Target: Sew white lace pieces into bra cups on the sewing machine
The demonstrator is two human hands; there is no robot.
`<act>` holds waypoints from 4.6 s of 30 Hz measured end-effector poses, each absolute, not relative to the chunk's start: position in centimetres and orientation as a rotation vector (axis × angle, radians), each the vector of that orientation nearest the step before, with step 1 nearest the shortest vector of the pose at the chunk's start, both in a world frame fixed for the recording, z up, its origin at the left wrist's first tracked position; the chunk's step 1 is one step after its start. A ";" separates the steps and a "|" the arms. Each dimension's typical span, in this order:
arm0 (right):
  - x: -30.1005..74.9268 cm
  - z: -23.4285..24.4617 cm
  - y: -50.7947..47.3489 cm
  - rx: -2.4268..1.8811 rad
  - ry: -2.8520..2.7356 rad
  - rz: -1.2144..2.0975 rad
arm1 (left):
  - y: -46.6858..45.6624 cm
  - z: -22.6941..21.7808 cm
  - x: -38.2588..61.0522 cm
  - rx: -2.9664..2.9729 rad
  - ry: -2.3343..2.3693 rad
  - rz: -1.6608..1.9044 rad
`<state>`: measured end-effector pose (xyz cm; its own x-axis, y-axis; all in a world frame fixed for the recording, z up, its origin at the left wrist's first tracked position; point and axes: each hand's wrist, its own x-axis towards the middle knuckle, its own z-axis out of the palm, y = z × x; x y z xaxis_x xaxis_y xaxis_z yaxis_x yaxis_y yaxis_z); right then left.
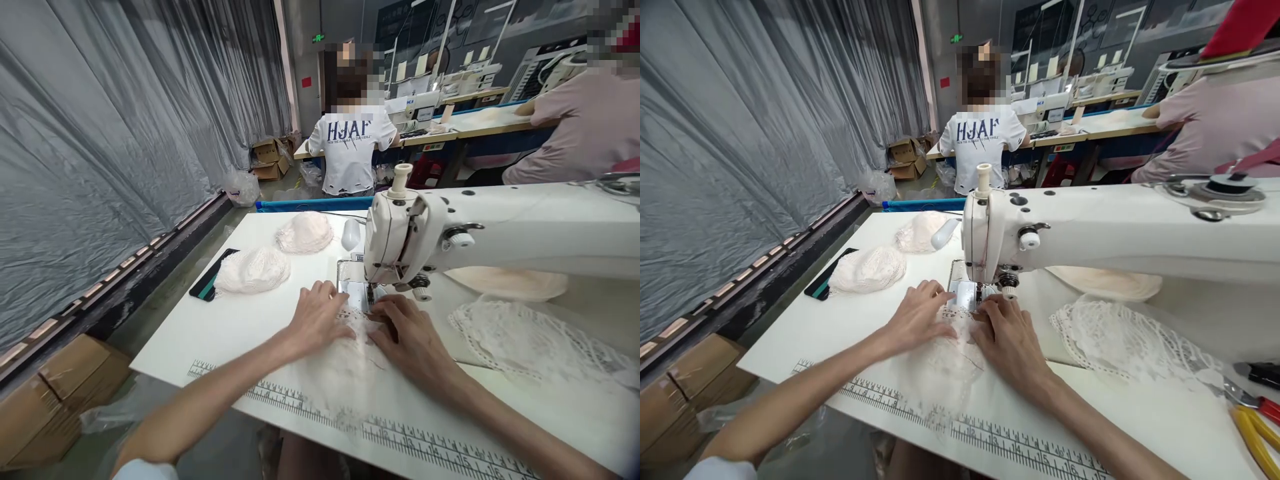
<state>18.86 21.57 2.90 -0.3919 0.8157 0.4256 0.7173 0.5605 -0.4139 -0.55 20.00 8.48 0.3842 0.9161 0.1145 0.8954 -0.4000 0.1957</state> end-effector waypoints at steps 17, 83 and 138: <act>20.1 7.0 13.5 -1.133 -2.174 0.872 | 9.4 10.3 0.4 1.733 1.382 0.570; 22.1 2.0 5.8 -0.985 -1.714 2.313 | 1.9 3.1 -1.1 0.817 1.034 0.337; 24.8 2.0 5.9 -0.657 -2.173 1.900 | 3.6 5.1 1.4 0.593 0.945 0.432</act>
<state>24.84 5.86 1.99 -0.8859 0.4389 -0.1503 0.2076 0.0852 -0.9745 1.43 3.56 5.11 0.5215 0.5846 -0.6215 -0.0879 0.7614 0.6424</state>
